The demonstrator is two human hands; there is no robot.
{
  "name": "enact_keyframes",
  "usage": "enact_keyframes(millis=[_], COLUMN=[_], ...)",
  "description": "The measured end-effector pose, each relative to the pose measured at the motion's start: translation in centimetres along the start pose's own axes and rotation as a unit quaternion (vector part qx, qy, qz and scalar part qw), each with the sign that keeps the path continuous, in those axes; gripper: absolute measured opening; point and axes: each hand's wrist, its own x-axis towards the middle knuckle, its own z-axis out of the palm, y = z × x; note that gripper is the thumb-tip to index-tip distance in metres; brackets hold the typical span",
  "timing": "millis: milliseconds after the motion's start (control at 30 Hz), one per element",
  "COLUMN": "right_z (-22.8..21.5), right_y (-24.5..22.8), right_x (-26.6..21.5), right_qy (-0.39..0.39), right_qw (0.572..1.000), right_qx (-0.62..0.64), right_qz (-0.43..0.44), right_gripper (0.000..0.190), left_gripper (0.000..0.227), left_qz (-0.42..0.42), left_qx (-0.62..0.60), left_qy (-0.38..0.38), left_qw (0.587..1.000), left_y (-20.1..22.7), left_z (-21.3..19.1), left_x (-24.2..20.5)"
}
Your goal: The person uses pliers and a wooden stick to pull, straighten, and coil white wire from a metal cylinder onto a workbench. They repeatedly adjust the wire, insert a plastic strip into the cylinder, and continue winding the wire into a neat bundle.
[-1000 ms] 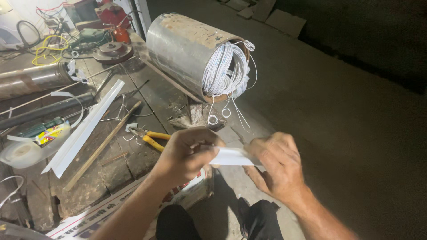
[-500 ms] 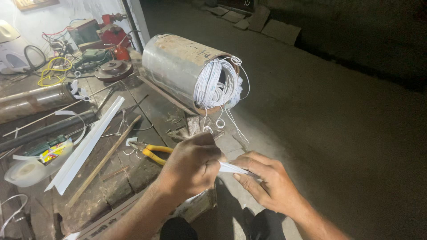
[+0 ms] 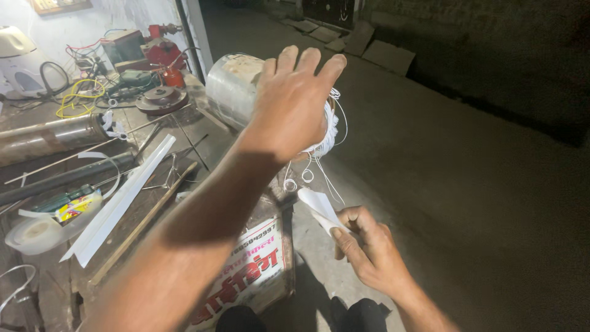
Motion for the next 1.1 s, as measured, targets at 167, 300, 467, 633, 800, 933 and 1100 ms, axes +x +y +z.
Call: enact_keyframes(millis=[167, 300, 467, 633, 800, 933, 1100], right_z=[-0.3, -0.6, -1.0, -1.2, -1.4, -1.1, -0.1], right_y=[0.5, 0.5, -0.3, -1.1, -3.2, -4.4, -4.8], right_x=[0.1, 0.9, 1.8, 2.8, 3.8, 5.0, 6.2], right_qy=[0.054, 0.096, 0.126, 0.130, 0.144, 0.136, 0.131], right_qw=[0.996, 0.993, 0.992, 0.991, 0.984, 0.983, 0.983], right_qx=[-0.009, 0.011, -0.026, -0.034, -0.091, -0.108, -0.126], right_qz=[0.063, 0.062, 0.009, -0.023, -0.058, -0.055, -0.028], right_gripper=[0.017, 0.030, 0.034, 0.034, 0.031, 0.033, 0.032], left_gripper=[0.031, 0.026, 0.027, 0.031, 0.026, 0.025, 0.033], left_qz=[-0.130, -0.125, -0.170, -0.146, -0.264, -0.299, -0.308], left_qx=[-0.040, -0.134, -0.203, -0.278, -0.233, -0.304, -0.228], left_qy=[-0.161, -0.046, 0.018, 0.119, 0.236, 0.399, 0.388], left_qw=[0.978, 0.982, 0.964, 0.942, 0.906, 0.812, 0.838], left_y=[-0.3, -1.1, -2.0, -2.4, 0.0, 2.5, 3.4], left_z=[1.6, 2.0, 1.9, 0.9, 1.3, 3.5, 3.7], left_x=[0.9, -0.3, -1.9, -4.5, -7.5, -8.8, -9.7])
